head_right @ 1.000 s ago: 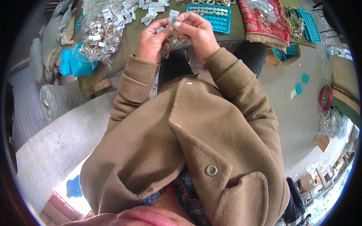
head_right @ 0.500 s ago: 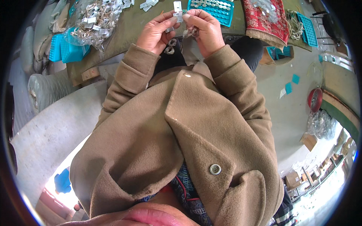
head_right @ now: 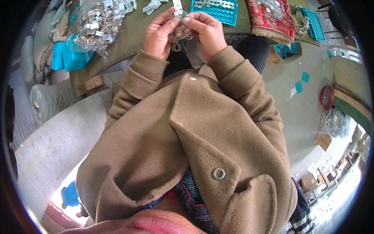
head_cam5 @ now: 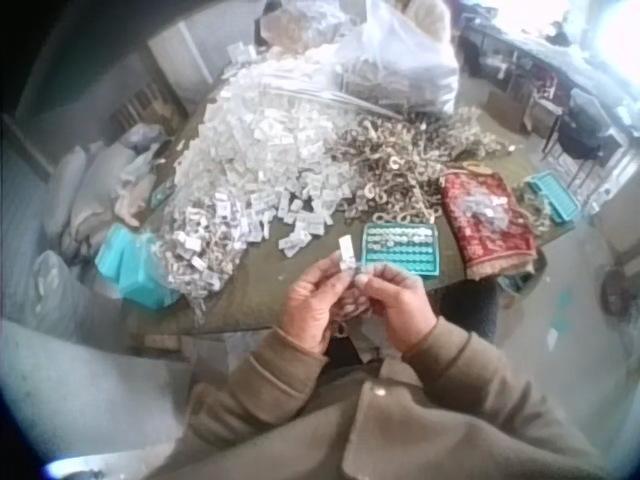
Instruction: The person repeatedly picks small metal rings and white rectangular tags from a table, attaches each ring to a tag, and places the assembled unit into a blue tray. The process continues with multiple units throughout the clip.
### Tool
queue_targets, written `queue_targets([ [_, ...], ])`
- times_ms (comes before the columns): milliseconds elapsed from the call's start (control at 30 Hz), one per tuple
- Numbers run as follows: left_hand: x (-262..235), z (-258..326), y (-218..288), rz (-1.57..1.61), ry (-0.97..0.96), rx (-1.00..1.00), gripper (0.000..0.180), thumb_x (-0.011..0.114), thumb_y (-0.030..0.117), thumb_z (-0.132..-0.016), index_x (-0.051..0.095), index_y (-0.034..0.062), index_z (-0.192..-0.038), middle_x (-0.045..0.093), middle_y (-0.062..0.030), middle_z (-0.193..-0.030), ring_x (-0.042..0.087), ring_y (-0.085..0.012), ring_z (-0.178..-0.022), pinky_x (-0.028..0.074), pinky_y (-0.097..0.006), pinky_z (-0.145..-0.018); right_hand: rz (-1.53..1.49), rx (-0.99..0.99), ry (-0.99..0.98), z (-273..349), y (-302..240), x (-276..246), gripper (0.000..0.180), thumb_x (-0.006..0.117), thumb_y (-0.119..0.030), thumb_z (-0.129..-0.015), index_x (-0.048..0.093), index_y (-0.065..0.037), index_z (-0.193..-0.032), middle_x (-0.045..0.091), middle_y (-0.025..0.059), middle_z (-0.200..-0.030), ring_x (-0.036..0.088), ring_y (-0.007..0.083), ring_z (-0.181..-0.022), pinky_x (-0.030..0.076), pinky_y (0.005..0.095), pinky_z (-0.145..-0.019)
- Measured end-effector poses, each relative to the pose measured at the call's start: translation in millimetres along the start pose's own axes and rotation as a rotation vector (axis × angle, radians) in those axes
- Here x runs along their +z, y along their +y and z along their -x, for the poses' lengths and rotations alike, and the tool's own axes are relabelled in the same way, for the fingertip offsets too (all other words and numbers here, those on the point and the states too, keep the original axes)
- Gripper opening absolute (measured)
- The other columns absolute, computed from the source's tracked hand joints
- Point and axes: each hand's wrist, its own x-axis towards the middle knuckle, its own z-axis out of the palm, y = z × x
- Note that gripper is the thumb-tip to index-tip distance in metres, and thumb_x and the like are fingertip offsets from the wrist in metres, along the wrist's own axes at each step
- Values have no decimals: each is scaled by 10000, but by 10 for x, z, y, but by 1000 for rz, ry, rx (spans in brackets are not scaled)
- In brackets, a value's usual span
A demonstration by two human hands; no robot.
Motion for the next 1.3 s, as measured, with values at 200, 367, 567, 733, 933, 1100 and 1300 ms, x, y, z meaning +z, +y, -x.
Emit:
queue_targets([
  [200,41,21,31,-6,1,-6,298,628,26,-897,601,7,-1193,674,-82,-1028,665,-143,-877,547,-235,-659,-68,21,-53,-26,-35,-43,52,666,-99,-869,647,-51,-878,613,0,-759,539,72,-712,427,220,-687],
  [367,-19,6,104,-95,-22,-95,302,642,54,-896,616,31,-1196,677,-44,-1033,650,-115,-897,539,-218,-665,73,-11,-96,-50,-110,-115,68,671,-114,-866,650,-51,-885,604,-5,-753,513,67,-683,407,218,-659],
  [567,-34,1,91,32,-43,-145,286,640,57,-900,624,33,-1185,676,-37,-1015,647,-103,-881,540,-212,-661,21,-12,-105,-67,-119,-128,72,672,-108,-860,650,-43,-881,605,-11,-753,507,58,-663,393,201,-630],
  [733,8,6,70,-40,-13,-117,277,653,74,-896,633,26,-1168,684,-38,-1013,656,-100,-859,541,-202,-661,-5,42,-64,-63,-106,-139,62,668,-82,-856,645,-30,-882,613,-1,-753,525,67,-653,397,198,-607],
  [933,78,21,-64,-490,63,199,264,666,124,-902,670,21,-1145,710,-49,-963,632,-66,-802,521,-202,-653,93,-38,-58,-78,-62,-136,48,664,-40,-853,645,-12,-888,638,23,-782,557,81,-679,443,211,-645],
  [1100,84,-9,-127,-785,13,450,263,658,114,-908,670,-14,-1137,717,-54,-916,615,-55,-780,506,-207,-677,264,-120,-5,-64,-37,-154,73,655,-56,-871,659,-7,-924,645,25,-808,557,70,-698,450,208,-652],
  [1300,92,-58,-36,-494,-28,200,244,668,113,-897,676,-71,-1057,704,-82,-914,606,-63,-793,504,-197,-702,526,-156,49,-48,-5,-140,130,672,-48,-858,645,-19,-982,636,10,-805,567,53,-737,458,191,-654],
])
